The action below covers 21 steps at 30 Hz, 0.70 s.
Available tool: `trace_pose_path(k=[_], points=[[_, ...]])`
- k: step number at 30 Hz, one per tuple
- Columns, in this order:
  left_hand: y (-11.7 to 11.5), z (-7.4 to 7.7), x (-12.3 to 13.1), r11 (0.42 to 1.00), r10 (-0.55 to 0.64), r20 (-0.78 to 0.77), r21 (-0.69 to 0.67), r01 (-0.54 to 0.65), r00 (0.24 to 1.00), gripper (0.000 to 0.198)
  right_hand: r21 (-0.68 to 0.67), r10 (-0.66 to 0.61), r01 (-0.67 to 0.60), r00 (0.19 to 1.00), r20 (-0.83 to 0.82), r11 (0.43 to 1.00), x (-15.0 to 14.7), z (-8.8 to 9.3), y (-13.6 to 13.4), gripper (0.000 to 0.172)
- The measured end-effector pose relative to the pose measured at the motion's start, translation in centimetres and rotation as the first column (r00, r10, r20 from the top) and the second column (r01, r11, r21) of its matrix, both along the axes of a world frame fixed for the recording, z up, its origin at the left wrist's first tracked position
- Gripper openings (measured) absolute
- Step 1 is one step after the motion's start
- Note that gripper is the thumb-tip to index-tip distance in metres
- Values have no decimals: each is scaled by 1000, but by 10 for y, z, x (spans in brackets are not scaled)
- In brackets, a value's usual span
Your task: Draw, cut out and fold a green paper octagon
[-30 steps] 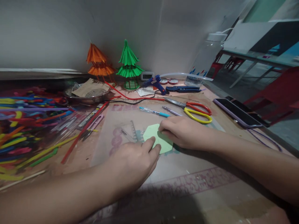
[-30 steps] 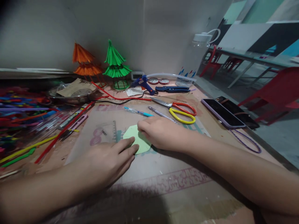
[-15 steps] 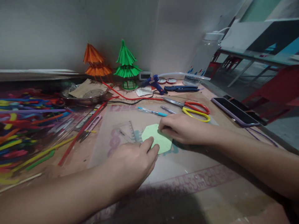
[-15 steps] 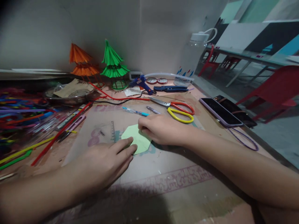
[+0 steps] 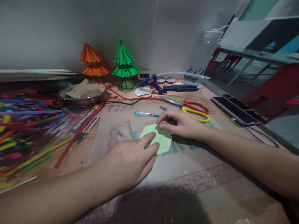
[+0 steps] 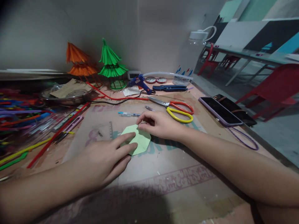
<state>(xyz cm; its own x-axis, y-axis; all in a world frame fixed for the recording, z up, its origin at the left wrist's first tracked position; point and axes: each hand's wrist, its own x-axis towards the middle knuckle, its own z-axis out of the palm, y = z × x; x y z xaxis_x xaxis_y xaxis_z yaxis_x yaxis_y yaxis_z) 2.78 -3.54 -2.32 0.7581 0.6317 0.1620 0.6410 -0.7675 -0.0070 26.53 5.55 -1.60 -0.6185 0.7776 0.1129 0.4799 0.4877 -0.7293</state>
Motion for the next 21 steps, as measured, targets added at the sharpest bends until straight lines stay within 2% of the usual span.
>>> trace_pose_path(k=[5, 9, 14, 18, 21], points=[[0, 1, -1, 1000, 1, 6, -25, -1, 1000, 33, 66, 107, -116, 986, 125, 991, -1, 1, -1, 19], [-1, 1, 0, 1000, 0, 5, -22, 0, 1000, 33, 118, 100, -119, 982, 157, 986, 1, 3, 2, 13], [0, 1, 1, 1000, -8, 0, -23, 8, 1000, 33, 11, 120, -123, 983, 140, 992, 0, 8, 2, 17], [1, 0, 1, 1000, 2, -13, -21, -3, 1000, 33, 49, 115, -125, 979, 170, 991, -1, 10, 2, 2], [1, 1, 0, 1000, -1, -20, -19, 1, 1000, 34, 8, 109, -111, 983, 146, 994, -2, 11, 3, 4]])
